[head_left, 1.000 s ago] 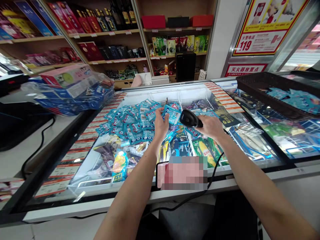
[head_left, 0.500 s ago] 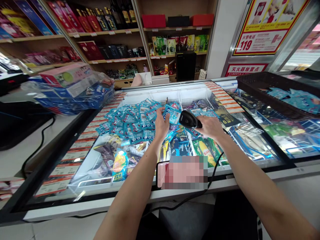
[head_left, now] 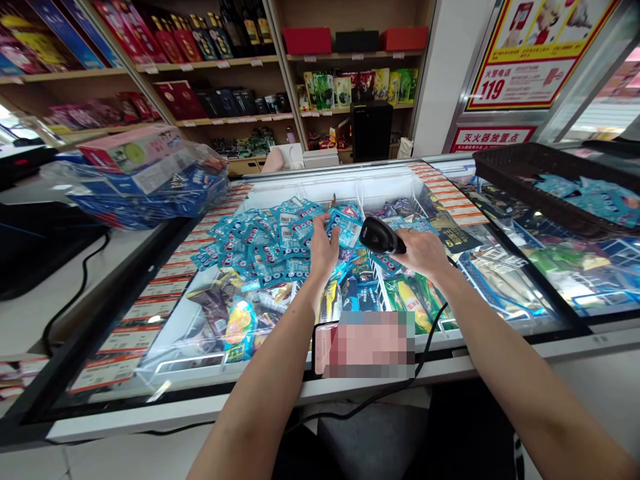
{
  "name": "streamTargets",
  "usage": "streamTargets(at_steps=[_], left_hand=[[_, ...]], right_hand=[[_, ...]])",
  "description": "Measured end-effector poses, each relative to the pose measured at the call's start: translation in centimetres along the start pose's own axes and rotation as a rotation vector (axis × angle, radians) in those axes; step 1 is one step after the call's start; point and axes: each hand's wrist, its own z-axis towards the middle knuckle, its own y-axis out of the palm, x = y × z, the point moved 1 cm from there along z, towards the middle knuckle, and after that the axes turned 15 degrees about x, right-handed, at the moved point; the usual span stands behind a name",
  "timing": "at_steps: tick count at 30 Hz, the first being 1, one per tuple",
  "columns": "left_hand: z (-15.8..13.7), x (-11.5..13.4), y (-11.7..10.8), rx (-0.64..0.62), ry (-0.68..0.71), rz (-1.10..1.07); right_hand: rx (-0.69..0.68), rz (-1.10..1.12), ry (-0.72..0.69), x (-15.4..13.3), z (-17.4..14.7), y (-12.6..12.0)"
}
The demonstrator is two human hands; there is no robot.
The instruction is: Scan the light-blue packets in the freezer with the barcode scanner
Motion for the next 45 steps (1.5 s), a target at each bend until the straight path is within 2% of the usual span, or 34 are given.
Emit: streamTargets(at_steps=[7, 10, 13, 15, 18, 20, 22, 32, 38, 41, 45], left_hand=[[0.0, 0.1, 0.1, 0.088, 0.178, 0.164], [-0.1, 0.3, -0.1, 0.109, 0.185, 0.282], [-0.2, 0.6, -0.2, 0.117, 0.252, 0.343], [-0.4, 1.0, -0.1, 0.059, 0.341, 0.347], [-0.7, 1.4, 0.3, -0.181, 0.505, 0.313], [-0.9, 1.6, 0.6, -0.314, 0.564, 0.307], [-1.0, 1.5, 0.8, -0.340, 0.555, 0.324], [-0.6, 0.0, 0.5, -0.134, 0.420, 0.436], [-0.4, -0.1, 0.5, -0.090, 0.354, 0.422], [-0.2, 0.0, 0.5, -0.093, 0.394, 0.425], [-0.1, 0.1, 0.6, -0.222, 0.521, 0.456]], right_hand=[[0.077, -0.078, 0.191, 1.0, 0.2, -0.4], [0.102, -0.082, 0.220, 1.4, 0.3, -0.4], [0.111, -0.094, 0.225, 1.6, 0.3, -0.3], [0.111, -0.096, 0.220, 1.6, 0.3, -0.3], [0.109, -0.091, 0.222, 1.6, 0.3, -0.3], [0.109, -0.091, 0.227, 1.6, 0.3, -0.3], [0.106, -0.094, 0.234, 1.6, 0.3, -0.3], [0.117, -0.111, 0.238, 2.4, 0.3, -0.7], [0.157, -0.160, 0.231, 3.7, 1.1, -1.7], [0.157, -0.191, 0.189, 4.7, 1.5, -2.0], [0.166, -0.210, 0.173, 5.9, 0.9, -1.4]])
